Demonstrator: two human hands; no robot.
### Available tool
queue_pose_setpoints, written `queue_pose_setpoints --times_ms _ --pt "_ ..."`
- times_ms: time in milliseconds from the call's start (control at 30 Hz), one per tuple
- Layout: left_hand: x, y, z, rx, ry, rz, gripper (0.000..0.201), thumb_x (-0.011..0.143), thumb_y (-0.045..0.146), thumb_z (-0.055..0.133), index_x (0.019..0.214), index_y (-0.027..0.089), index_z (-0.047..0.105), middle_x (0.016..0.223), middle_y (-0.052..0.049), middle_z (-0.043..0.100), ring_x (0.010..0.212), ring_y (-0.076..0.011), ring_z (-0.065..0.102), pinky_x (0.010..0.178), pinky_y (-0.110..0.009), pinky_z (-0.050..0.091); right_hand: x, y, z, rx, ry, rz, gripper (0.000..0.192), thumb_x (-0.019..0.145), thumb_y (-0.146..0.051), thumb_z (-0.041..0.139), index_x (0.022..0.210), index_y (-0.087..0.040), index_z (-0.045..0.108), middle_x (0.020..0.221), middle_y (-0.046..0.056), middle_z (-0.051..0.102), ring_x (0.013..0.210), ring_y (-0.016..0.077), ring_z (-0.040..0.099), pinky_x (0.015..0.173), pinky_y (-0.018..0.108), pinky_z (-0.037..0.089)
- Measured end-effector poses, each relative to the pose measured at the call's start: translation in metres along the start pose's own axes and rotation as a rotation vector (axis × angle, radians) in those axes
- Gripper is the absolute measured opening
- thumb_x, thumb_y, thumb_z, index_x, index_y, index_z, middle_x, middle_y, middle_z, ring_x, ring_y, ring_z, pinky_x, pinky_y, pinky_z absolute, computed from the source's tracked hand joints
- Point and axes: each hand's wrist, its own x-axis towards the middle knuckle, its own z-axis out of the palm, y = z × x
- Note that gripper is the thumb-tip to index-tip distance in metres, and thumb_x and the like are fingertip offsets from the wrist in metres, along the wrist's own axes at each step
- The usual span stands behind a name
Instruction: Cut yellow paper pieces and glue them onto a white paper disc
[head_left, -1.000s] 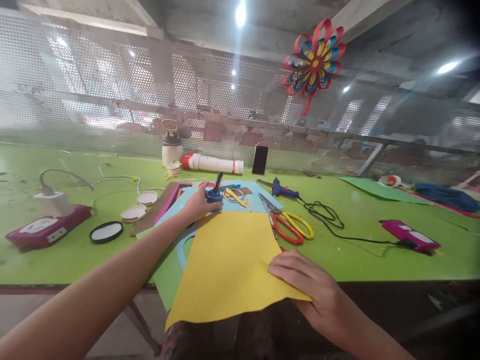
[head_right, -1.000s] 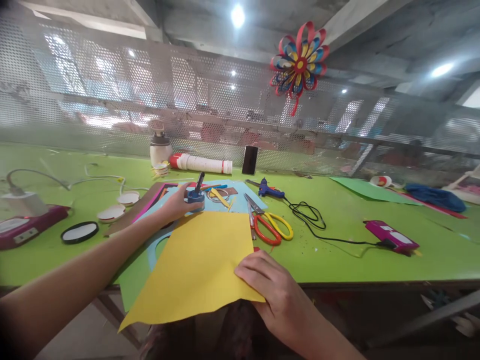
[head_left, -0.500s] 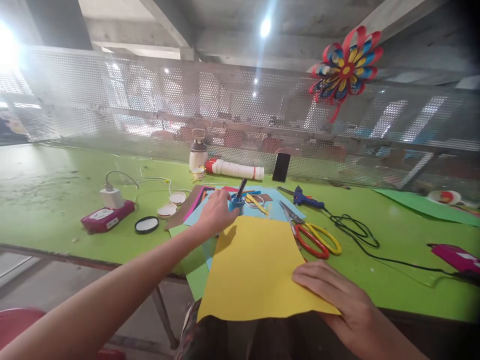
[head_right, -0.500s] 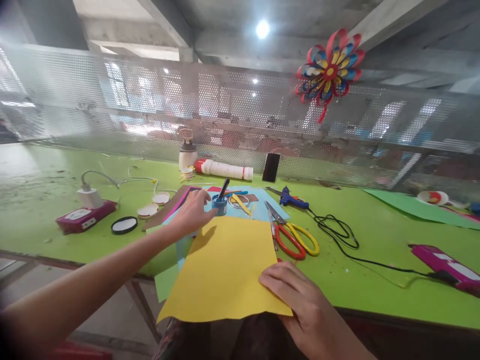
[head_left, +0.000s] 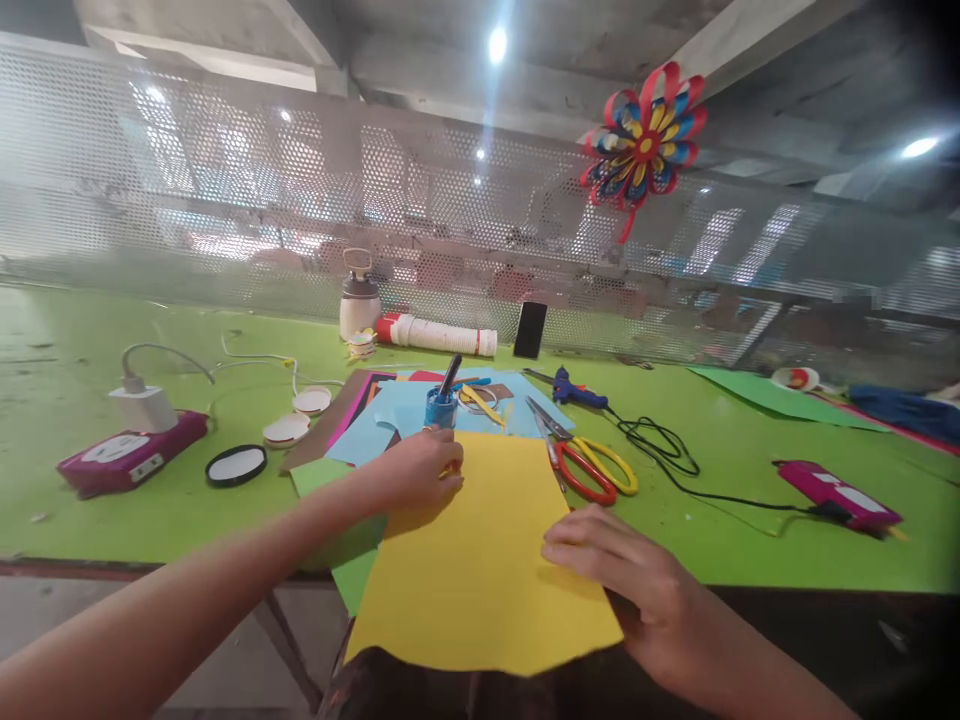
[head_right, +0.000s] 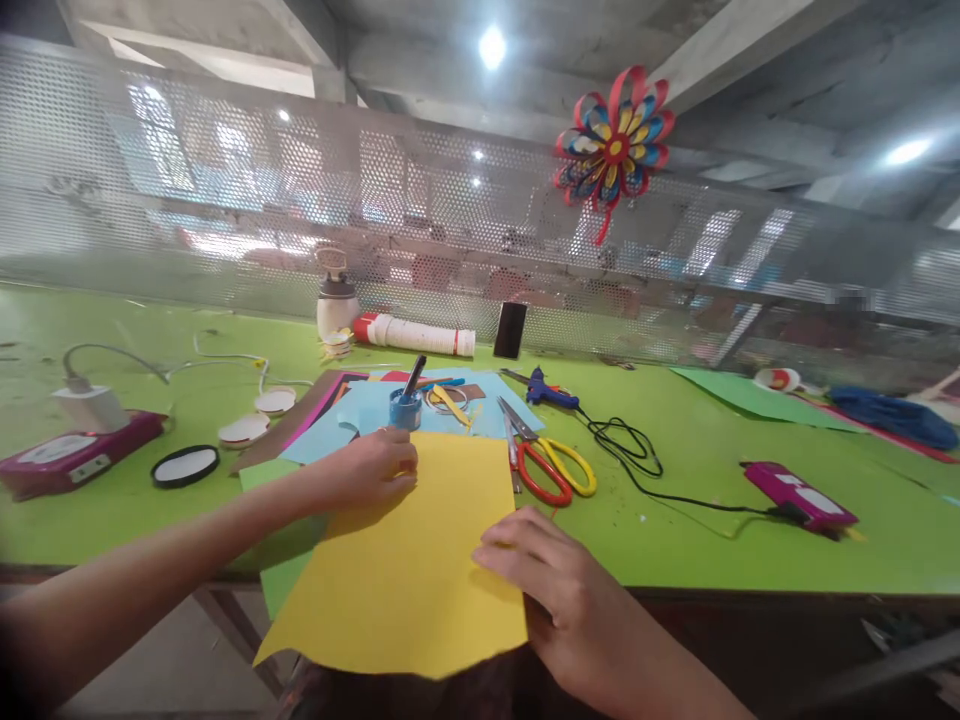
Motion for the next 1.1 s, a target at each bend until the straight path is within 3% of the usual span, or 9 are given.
queue_pose_setpoints --times_ms 133,300,400,600,700,833,933,1033,1100 --pt "-0.001 -0.003 0.003 -0.136 0.027 -0.056 0.012 0.077 0.026 0.056 0.074 0.019 0.065 0.086 -0.008 0.065 0.087 -0.0266 0.061 0.087 -0.042 0.047 0.0 0.003 -0.006 -0.022 -0.007 -0.023 0.039 0.085 0.005 0.046 0.112 -0.016 0.065 0.11 0.016 0.065 0.108 0.0246 0.06 0.094 0.043 0.052" --pt "-0.002 -0.022 -0.003 -0.435 0.017 -0.209 0.028 0.084 0.043 0.053 0.082 0.018 0.066 0.083 -0.008 0.071 0.077 -0.0225 0.066 0.071 -0.036 0.053 0.005 0.012 -0.009 0.027 0.059 -0.006 0.028 0.091 -0.007 0.055 0.114 -0.019 0.064 0.104 0.011 0.072 0.102 0.0221 0.066 0.092 0.039 0.054" --pt "-0.005 -0.029 -0.012 -0.578 0.012 -0.259 0.034 0.083 0.049 0.055 0.085 0.017 0.068 0.083 -0.009 0.075 0.078 -0.023 0.069 0.072 -0.037 0.055 0.004 0.012 -0.011 0.003 0.128 0.072 0.025 0.092 -0.008 0.056 0.11 -0.021 0.066 0.099 0.007 0.075 0.096 0.0204 0.07 0.092 0.034 0.056" --pt "-0.011 -0.032 -0.026 -0.72 -0.051 -0.238 0.043 0.069 0.048 0.071 0.097 0.016 0.073 0.094 -0.005 0.077 0.094 -0.0293 0.069 0.08 -0.037 0.057 -0.01 0.0 -0.025 -0.046 0.239 0.205 0.018 0.09 -0.018 0.061 0.105 -0.023 0.071 0.09 0.004 0.077 0.082 0.0203 0.074 0.073 0.025 0.061" --pt "-0.012 -0.033 -0.025 -0.735 -0.118 -0.216 0.047 0.073 0.048 0.067 0.106 0.014 0.073 0.1 -0.006 0.076 0.094 -0.0297 0.069 0.077 -0.036 0.057 -0.009 -0.007 -0.034 0.01 0.253 0.26 0.023 0.089 -0.015 0.062 0.108 -0.026 0.07 0.091 0.002 0.075 0.081 0.0195 0.072 0.076 0.028 0.06" --pt "-0.009 -0.04 -0.021 -0.664 -0.154 -0.176 0.045 0.071 0.044 0.069 0.106 0.016 0.073 0.1 -0.006 0.076 0.095 -0.0283 0.069 0.079 -0.033 0.055 0.013 -0.027 -0.03 0.175 0.157 -0.029 0.035 0.086 -0.001 0.057 0.113 -0.021 0.066 0.102 0.007 0.071 0.098 0.0219 0.065 0.092 0.039 0.051" --pt "-0.008 -0.047 -0.02 -0.573 -0.131 -0.147 0.041 0.071 0.044 0.069 0.102 0.016 0.072 0.101 -0.007 0.075 0.096 -0.0261 0.068 0.082 -0.032 0.053 0.036 -0.049 -0.01 0.263 0.064 -0.214 0.033 0.084 -0.001 0.056 0.114 -0.013 0.064 0.104 0.012 0.069 0.097 0.0222 0.061 0.089 0.04 0.05" --pt "-0.017 -0.049 -0.026 -0.485 -0.101 -0.14 0.041 0.075 0.045 0.065 0.102 0.016 0.07 0.1 -0.008 0.075 0.091 -0.0239 0.068 0.079 -0.031 0.053 0.047 -0.061 0.011 0.105 -0.102 -0.301 0.029 0.088 -0.01 0.058 0.116 -0.009 0.063 0.11 0.015 0.068 0.105 0.0241 0.056 0.098 0.042 0.046" --pt "-0.031 -0.046 -0.031 -0.413 -0.07 -0.134 0.037 0.077 0.043 0.062 0.101 0.016 0.07 0.099 -0.008 0.074 0.089 -0.0237 0.068 0.08 -0.032 0.053 0.046 -0.055 0.021 -0.033 -0.178 -0.282 0.039 0.088 -0.017 0.06 0.127 -0.013 0.059 0.126 0.016 0.061 0.118 0.029 0.049 0.105 0.048 0.04"
